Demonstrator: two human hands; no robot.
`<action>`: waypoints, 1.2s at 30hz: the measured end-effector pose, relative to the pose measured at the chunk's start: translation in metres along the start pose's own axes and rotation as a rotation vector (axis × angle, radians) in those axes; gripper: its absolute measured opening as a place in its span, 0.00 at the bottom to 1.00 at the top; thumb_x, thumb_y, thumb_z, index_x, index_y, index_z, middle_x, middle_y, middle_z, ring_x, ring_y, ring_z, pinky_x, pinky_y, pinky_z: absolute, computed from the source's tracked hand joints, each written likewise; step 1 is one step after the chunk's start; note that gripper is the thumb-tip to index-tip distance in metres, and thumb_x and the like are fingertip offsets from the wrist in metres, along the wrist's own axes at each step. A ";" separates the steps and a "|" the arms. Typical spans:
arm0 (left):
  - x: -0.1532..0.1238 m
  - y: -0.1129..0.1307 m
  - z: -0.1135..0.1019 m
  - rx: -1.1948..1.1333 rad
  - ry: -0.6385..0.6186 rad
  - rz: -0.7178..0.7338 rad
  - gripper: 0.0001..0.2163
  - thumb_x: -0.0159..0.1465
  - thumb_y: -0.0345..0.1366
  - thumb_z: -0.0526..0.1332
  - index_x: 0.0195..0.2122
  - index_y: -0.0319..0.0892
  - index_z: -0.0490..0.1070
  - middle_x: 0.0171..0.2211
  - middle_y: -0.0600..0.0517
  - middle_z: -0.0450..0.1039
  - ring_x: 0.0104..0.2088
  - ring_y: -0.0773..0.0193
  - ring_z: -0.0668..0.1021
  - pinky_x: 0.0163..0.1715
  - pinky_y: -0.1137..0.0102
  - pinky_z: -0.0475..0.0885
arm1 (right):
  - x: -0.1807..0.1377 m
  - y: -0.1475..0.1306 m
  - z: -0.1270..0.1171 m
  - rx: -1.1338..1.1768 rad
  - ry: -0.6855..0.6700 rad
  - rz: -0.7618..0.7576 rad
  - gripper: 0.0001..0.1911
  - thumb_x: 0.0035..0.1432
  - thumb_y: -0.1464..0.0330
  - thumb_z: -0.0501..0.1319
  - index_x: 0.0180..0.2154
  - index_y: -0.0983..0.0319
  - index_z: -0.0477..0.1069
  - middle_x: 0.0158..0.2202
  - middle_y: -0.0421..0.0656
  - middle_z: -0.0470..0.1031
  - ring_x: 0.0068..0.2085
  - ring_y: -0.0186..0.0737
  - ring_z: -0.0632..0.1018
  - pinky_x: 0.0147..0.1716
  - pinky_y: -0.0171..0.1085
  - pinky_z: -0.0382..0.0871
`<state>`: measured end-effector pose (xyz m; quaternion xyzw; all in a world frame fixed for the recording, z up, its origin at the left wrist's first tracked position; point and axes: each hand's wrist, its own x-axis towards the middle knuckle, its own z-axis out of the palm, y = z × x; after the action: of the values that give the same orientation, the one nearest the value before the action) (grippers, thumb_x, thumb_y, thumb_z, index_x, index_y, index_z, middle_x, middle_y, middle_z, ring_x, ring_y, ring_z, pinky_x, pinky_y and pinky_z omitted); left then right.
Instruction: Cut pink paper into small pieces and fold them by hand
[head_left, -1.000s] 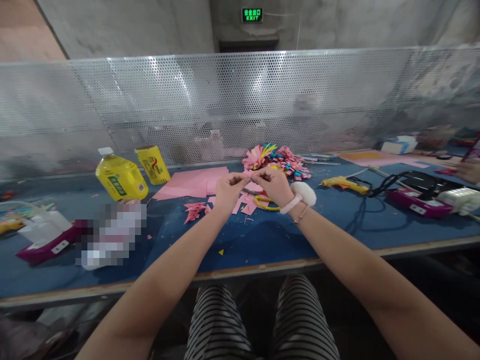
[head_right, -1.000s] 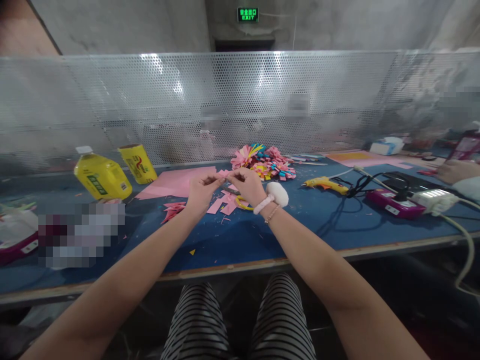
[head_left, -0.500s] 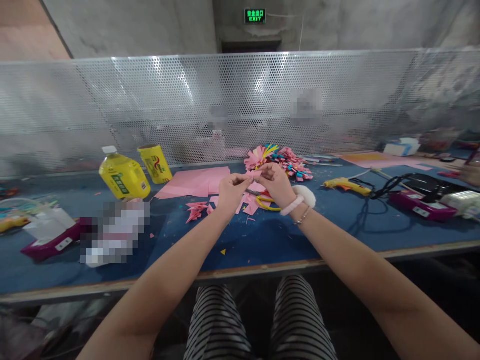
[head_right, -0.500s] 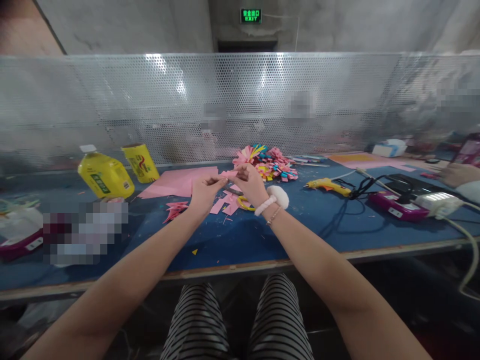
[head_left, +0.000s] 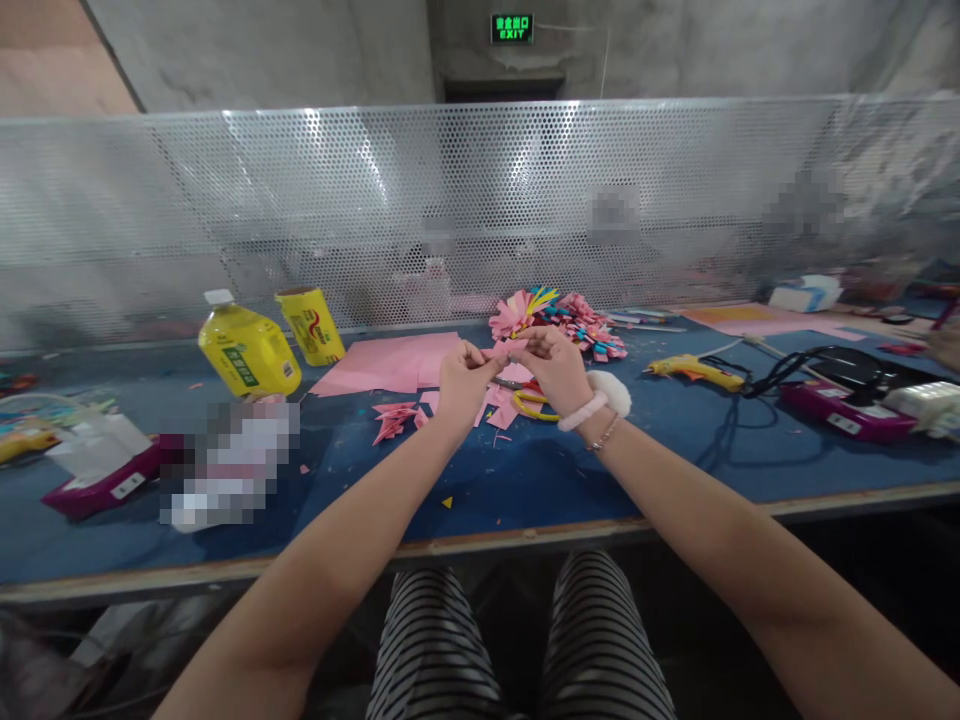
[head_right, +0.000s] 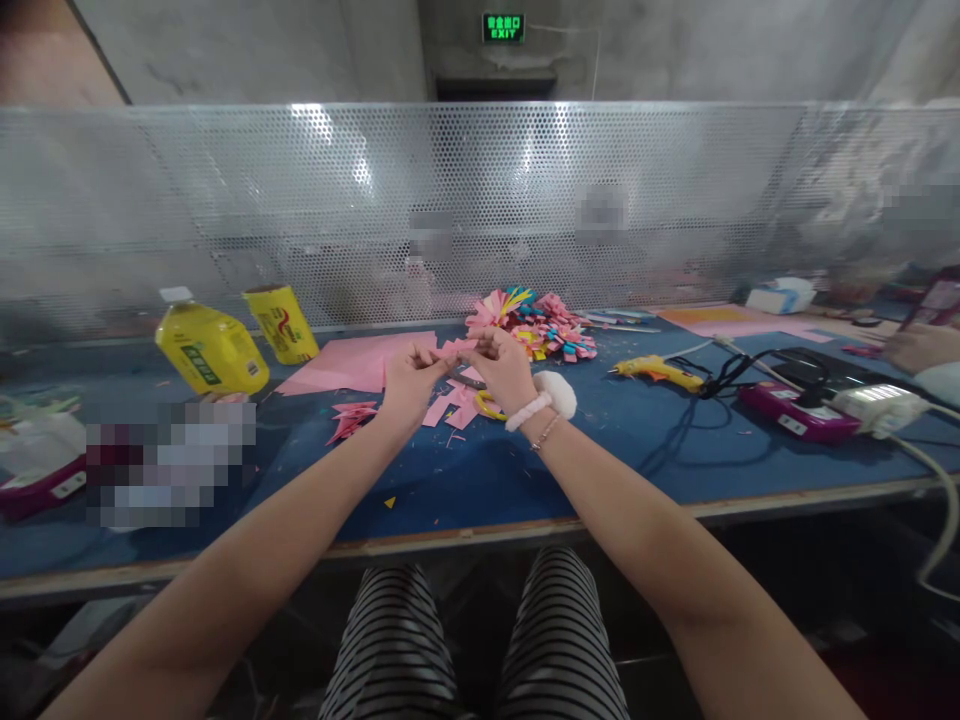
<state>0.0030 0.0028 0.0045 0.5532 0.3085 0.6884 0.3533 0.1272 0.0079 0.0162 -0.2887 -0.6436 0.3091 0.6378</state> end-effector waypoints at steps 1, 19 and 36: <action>0.000 -0.001 0.000 -0.010 0.001 -0.002 0.16 0.45 0.32 0.64 0.19 0.42 0.51 0.17 0.59 0.63 0.24 0.70 0.73 0.29 0.70 0.68 | 0.000 0.000 0.000 -0.005 0.005 0.001 0.12 0.42 0.71 0.61 0.32 0.62 0.64 0.26 0.38 0.68 0.28 0.30 0.71 0.33 0.36 0.68; 0.005 0.002 -0.002 -0.135 -0.046 -0.159 0.14 0.41 0.33 0.67 0.26 0.39 0.63 0.19 0.54 0.70 0.24 0.66 0.75 0.30 0.68 0.70 | 0.001 0.011 0.000 0.165 -0.051 0.154 0.16 0.41 0.70 0.62 0.36 0.62 0.63 0.25 0.36 0.67 0.27 0.29 0.71 0.31 0.35 0.68; 0.009 0.002 -0.011 0.010 -0.158 -0.267 0.08 0.43 0.33 0.65 0.25 0.38 0.72 0.19 0.52 0.71 0.22 0.69 0.73 0.25 0.71 0.68 | 0.002 0.022 -0.003 0.065 -0.116 0.234 0.22 0.40 0.68 0.63 0.41 0.65 0.65 0.23 0.37 0.69 0.23 0.29 0.70 0.26 0.34 0.67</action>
<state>-0.0094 0.0092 0.0086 0.5615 0.3538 0.5882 0.4621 0.1294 0.0240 0.0009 -0.3229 -0.6308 0.4184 0.5682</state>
